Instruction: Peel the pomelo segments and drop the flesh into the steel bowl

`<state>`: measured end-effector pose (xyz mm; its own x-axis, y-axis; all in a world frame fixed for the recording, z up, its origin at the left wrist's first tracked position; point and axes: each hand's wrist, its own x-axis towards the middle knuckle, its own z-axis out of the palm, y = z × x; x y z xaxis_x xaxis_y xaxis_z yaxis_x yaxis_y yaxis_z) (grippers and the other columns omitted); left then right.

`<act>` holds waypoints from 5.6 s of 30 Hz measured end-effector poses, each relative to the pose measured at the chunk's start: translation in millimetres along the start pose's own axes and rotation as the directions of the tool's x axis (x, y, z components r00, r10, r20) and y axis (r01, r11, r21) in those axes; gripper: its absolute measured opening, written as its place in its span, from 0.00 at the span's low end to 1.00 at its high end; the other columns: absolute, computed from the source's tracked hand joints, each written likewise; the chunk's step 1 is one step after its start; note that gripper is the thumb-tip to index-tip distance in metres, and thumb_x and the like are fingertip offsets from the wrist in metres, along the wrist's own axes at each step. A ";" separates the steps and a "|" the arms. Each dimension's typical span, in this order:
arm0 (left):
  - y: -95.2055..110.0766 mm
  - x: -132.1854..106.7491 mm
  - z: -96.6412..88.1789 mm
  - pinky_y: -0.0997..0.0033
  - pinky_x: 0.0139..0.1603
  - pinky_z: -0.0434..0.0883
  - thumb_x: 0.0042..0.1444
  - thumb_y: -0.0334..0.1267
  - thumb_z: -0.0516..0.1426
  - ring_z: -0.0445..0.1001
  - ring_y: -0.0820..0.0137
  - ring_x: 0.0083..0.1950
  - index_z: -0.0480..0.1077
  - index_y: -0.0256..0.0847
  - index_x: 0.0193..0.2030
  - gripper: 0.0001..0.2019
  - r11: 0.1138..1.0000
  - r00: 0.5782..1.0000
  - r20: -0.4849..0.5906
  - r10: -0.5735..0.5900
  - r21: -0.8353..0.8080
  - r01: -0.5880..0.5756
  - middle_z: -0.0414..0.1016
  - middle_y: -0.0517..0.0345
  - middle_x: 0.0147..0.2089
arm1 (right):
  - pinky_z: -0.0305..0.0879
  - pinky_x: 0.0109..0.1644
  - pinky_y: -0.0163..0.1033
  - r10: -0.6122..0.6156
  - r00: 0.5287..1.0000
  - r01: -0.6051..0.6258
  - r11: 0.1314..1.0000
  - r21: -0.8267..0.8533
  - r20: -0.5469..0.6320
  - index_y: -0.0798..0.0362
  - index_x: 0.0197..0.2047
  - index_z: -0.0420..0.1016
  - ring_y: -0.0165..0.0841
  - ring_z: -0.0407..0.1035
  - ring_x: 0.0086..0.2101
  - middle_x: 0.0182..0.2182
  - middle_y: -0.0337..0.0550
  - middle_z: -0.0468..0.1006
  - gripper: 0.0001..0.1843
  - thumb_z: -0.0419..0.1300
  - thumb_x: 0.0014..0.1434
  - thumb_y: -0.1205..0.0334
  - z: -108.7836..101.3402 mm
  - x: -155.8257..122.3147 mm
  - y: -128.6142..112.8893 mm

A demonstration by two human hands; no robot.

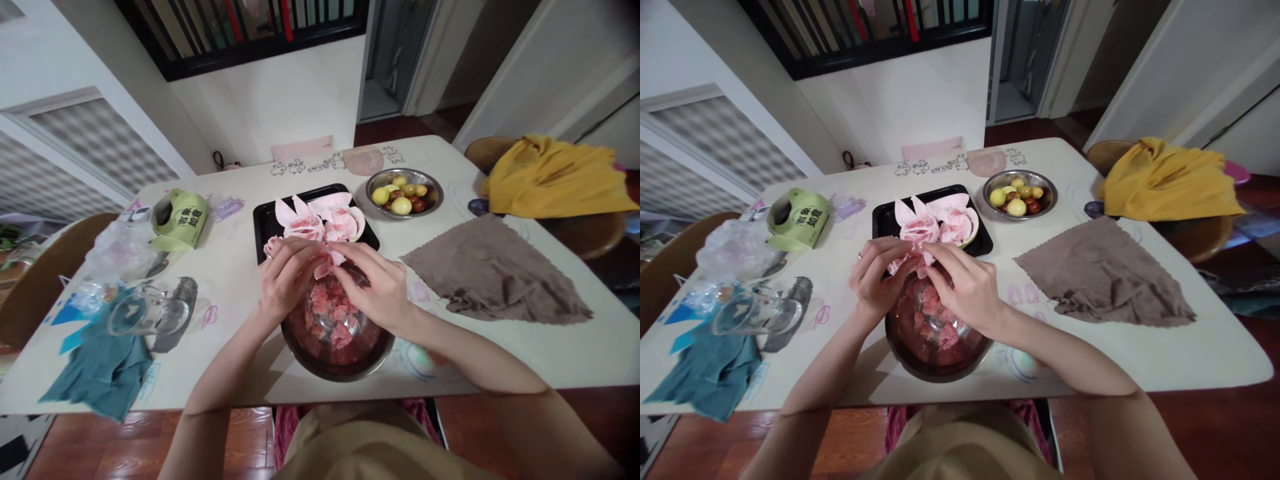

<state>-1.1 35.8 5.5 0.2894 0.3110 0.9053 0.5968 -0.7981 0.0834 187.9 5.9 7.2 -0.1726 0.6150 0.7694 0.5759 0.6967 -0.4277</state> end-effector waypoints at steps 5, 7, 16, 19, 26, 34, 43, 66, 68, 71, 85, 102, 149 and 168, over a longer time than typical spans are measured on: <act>2.6 -2.1 -1.2 0.66 0.48 0.79 0.59 0.26 0.65 0.80 0.66 0.45 0.76 0.41 0.47 0.11 0.999 0.999 0.002 0.050 0.021 -0.050 0.83 0.56 0.41 | 0.78 0.51 0.37 0.020 1.000 -0.020 1.000 0.016 0.005 0.50 0.56 0.76 0.33 0.81 0.45 0.48 0.44 0.84 0.15 0.62 0.67 0.66 0.5 -0.6 0.9; 3.5 -2.4 -1.3 0.66 0.47 0.78 0.59 0.26 0.65 0.80 0.67 0.44 0.75 0.41 0.46 0.10 0.999 0.999 0.004 0.040 0.016 -0.040 0.82 0.56 0.40 | 0.78 0.50 0.37 0.021 1.000 -0.021 1.000 0.014 0.000 0.50 0.56 0.76 0.33 0.81 0.45 0.48 0.44 0.85 0.15 0.62 0.67 0.66 1.2 -0.4 1.4; 4.0 -1.6 -1.3 0.65 0.51 0.78 0.63 0.25 0.59 0.79 0.67 0.48 0.72 0.39 0.50 0.11 0.995 0.980 0.195 -0.035 -0.090 0.053 0.80 0.53 0.43 | 0.78 0.50 0.36 -0.027 1.000 0.027 1.000 -0.009 -0.007 0.51 0.55 0.76 0.33 0.81 0.45 0.47 0.44 0.85 0.14 0.61 0.67 0.68 1.4 -0.8 2.7; 4.4 -3.0 -1.5 0.68 0.50 0.77 0.63 0.25 0.60 0.80 0.68 0.47 0.73 0.40 0.49 0.10 0.998 0.987 0.157 -0.014 -0.059 0.024 0.81 0.54 0.43 | 0.79 0.50 0.36 -0.034 0.999 0.034 0.999 -0.012 -0.001 0.49 0.56 0.76 0.33 0.81 0.45 0.47 0.44 0.85 0.15 0.61 0.67 0.68 1.0 -0.3 2.8; 4.6 -4.0 -4.9 0.68 0.50 0.77 0.64 0.26 0.59 0.80 0.67 0.48 0.73 0.40 0.54 0.13 0.997 0.972 0.233 0.015 0.070 -0.033 0.82 0.52 0.44 | 0.79 0.51 0.37 -0.105 0.994 0.105 0.991 -0.080 0.007 0.51 0.56 0.77 0.34 0.81 0.46 0.48 0.44 0.85 0.17 0.60 0.66 0.70 -1.7 1.6 2.9; 1.2 -8.6 -8.0 0.68 0.46 0.78 0.63 0.25 0.59 0.81 0.64 0.50 0.74 0.39 0.56 0.16 0.977 0.974 0.177 0.142 0.131 -0.167 0.83 0.49 0.46 | 0.80 0.51 0.36 -0.158 0.987 0.156 0.985 -0.066 -0.018 0.53 0.55 0.77 0.34 0.82 0.46 0.47 0.46 0.85 0.16 0.60 0.65 0.72 -2.6 1.8 0.3; 1.2 -11.6 -7.4 0.65 0.44 0.80 0.64 0.26 0.57 0.81 0.65 0.46 0.74 0.43 0.57 0.16 0.990 0.991 0.036 0.131 -0.062 -0.129 0.82 0.51 0.43 | 0.81 0.50 0.39 -0.102 0.993 0.110 0.979 0.174 -0.056 0.50 0.55 0.77 0.34 0.81 0.45 0.45 0.45 0.85 0.19 0.61 0.63 0.73 -6.5 2.4 -8.8; 3.3 -6.3 -2.9 0.62 0.38 0.81 0.66 0.30 0.57 0.82 0.66 0.41 0.73 0.45 0.49 0.08 0.974 0.997 -0.080 -0.023 -0.228 0.004 0.82 0.55 0.39 | 0.83 0.39 0.33 0.331 0.942 -0.321 0.831 0.454 0.058 0.52 0.46 0.81 0.29 0.81 0.33 0.39 0.40 0.86 0.09 0.64 0.62 0.65 -8.4 9.8 -5.1; 4.2 -2.7 -4.6 0.63 0.39 0.81 0.65 0.29 0.58 0.82 0.67 0.41 0.73 0.44 0.48 0.08 0.974 0.999 -0.035 0.007 -0.227 -0.014 0.82 0.56 0.39 | 0.82 0.40 0.33 0.321 0.946 -0.308 0.858 0.412 0.040 0.51 0.47 0.82 0.29 0.81 0.33 0.40 0.40 0.86 0.10 0.63 0.62 0.65 -9.6 11.6 -1.8; 3.5 2.2 -8.9 0.66 0.43 0.81 0.62 0.27 0.62 0.82 0.68 0.43 0.75 0.42 0.48 0.09 0.978 0.994 0.082 0.078 -0.201 -0.060 0.83 0.56 0.39 | 0.82 0.43 0.35 0.284 0.959 -0.271 0.912 0.308 0.002 0.50 0.48 0.82 0.30 0.81 0.35 0.42 0.40 0.86 0.11 0.64 0.62 0.66 -12.1 13.5 3.5; -1.6 6.7 -14.9 0.68 0.47 0.78 0.59 0.40 0.67 0.80 0.63 0.50 0.75 0.39 0.51 0.15 0.963 0.894 0.360 0.269 -0.127 -0.238 0.84 0.55 0.45 | 0.79 0.49 0.34 -0.040 0.990 0.034 0.998 -0.052 -0.137 0.48 0.54 0.79 0.32 0.82 0.42 0.45 0.40 0.86 0.16 0.61 0.64 0.71 -10.2 13.2 14.4; 12.9 -1.3 -7.7 0.69 0.49 0.78 0.61 0.27 0.63 0.80 0.70 0.44 0.76 0.41 0.48 0.10 0.953 0.969 0.181 -0.166 -0.225 0.205 0.83 0.57 0.40 | 0.80 0.49 0.34 -0.160 0.984 0.156 0.986 -0.059 -0.072 0.55 0.53 0.78 0.32 0.82 0.42 0.45 0.45 0.86 0.16 0.62 0.63 0.74 -5.6 2.7 2.6; 17.2 -4.2 -3.0 0.75 0.39 0.80 0.64 0.32 0.62 0.84 0.71 0.35 0.78 0.39 0.50 0.09 0.963 0.945 0.260 -0.197 -0.129 0.237 0.85 0.55 0.38 | 0.79 0.44 0.35 0.021 0.997 -0.017 0.998 0.062 -0.070 0.51 0.51 0.78 0.31 0.80 0.40 0.42 0.43 0.85 0.12 0.63 0.65 0.70 -7.7 6.2 0.6; 5.3 -1.0 -14.2 0.62 0.47 0.82 0.60 0.31 0.64 0.86 0.59 0.47 0.81 0.46 0.48 0.11 0.933 0.713 0.645 -0.274 -0.001 0.360 0.85 0.55 0.49 | 0.81 0.46 0.35 -0.079 0.989 0.070 0.995 -0.073 -0.127 0.46 0.54 0.80 0.33 0.83 0.41 0.44 0.39 0.87 0.16 0.62 0.65 0.69 -3.4 8.3 11.6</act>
<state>-8.9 23.9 11.0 0.5256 0.7738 0.3536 0.6600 -0.6331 0.4045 195.9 17.8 10.2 -0.1144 0.5061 0.8548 0.6188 0.7094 -0.3373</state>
